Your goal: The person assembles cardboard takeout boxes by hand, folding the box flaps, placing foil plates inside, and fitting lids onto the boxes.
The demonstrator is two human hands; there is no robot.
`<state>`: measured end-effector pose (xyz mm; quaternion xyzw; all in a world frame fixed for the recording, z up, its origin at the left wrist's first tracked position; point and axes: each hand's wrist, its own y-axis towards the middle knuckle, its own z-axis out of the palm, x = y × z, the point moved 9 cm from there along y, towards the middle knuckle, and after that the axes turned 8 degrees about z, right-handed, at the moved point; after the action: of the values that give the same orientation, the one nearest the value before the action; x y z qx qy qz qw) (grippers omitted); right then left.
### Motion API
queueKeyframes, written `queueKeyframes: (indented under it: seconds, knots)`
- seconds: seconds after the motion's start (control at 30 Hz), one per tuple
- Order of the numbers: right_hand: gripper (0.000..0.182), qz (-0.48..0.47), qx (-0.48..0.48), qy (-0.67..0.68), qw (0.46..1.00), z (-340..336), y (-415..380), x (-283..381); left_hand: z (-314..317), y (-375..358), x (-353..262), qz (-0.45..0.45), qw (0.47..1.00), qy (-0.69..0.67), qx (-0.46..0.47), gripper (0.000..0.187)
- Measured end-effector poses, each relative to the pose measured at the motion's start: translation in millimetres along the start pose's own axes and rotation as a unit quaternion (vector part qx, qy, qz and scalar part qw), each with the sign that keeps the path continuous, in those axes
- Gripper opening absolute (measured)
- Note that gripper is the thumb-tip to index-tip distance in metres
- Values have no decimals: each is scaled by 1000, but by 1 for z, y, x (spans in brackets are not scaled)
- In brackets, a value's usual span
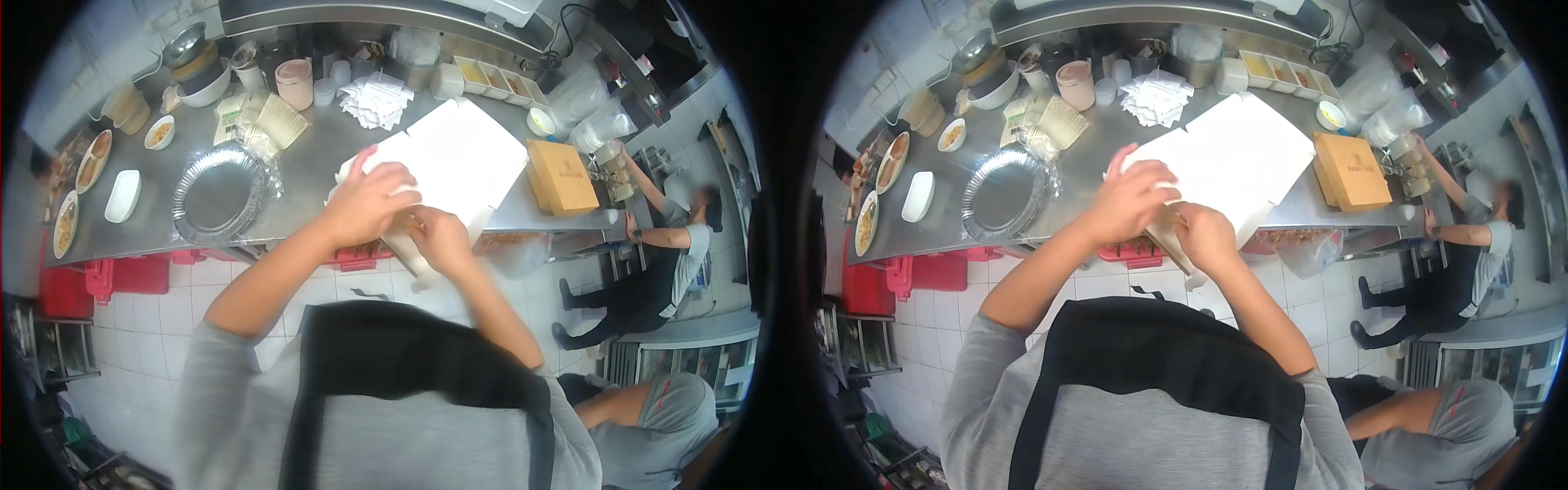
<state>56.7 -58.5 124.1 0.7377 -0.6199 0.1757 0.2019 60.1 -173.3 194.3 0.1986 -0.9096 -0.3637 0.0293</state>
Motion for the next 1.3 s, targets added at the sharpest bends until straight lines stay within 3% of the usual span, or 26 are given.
queueKeyframes:
  seconds: [0.07,0.13,0.2,0.27,0.3,0.4,0.43,0.57,0.63,0.83,1.03,1.13,1.23,1.3]
  knots:
    - [28,-29,-11,125,992,-4,1,-3,-27,-13,37,-83,996,-8,-30,49]
    - [28,37,52,214,975,1,-1,-17,-33,-37,89,-201,976,-72,-51,49]
    - [28,72,82,281,953,12,-1,-28,-19,-46,99,-195,970,-143,-38,33]
    - [28,88,93,243,962,15,2,-28,5,-50,103,-188,955,-229,-9,26]
    - [28,99,101,223,965,17,2,-28,6,-43,96,-154,965,-210,-11,18]
    - [27,84,75,229,967,24,14,-19,30,-26,78,-82,975,-195,70,16]
    - [23,99,75,259,958,38,23,-28,31,-20,70,-52,983,-170,48,18]
    - [15,179,119,390,895,61,38,-49,47,-9,71,-76,974,-176,123,19]
    - [14,176,118,399,892,57,37,-46,50,-8,75,-69,974,-163,140,20]
    - [15,171,134,443,870,51,40,-44,44,-1,74,-75,988,-111,82,19]
    - [18,177,88,468,861,50,43,-45,51,-4,61,-12,984,-76,162,14]
    - [22,185,90,455,866,55,45,-47,48,-5,55,12,985,-74,155,12]
    - [25,189,110,456,862,56,46,-47,44,-10,77,-99,979,-104,142,10]
    - [26,181,116,464,859,57,47,-46,41,-10,78,-85,979,-138,124,9]
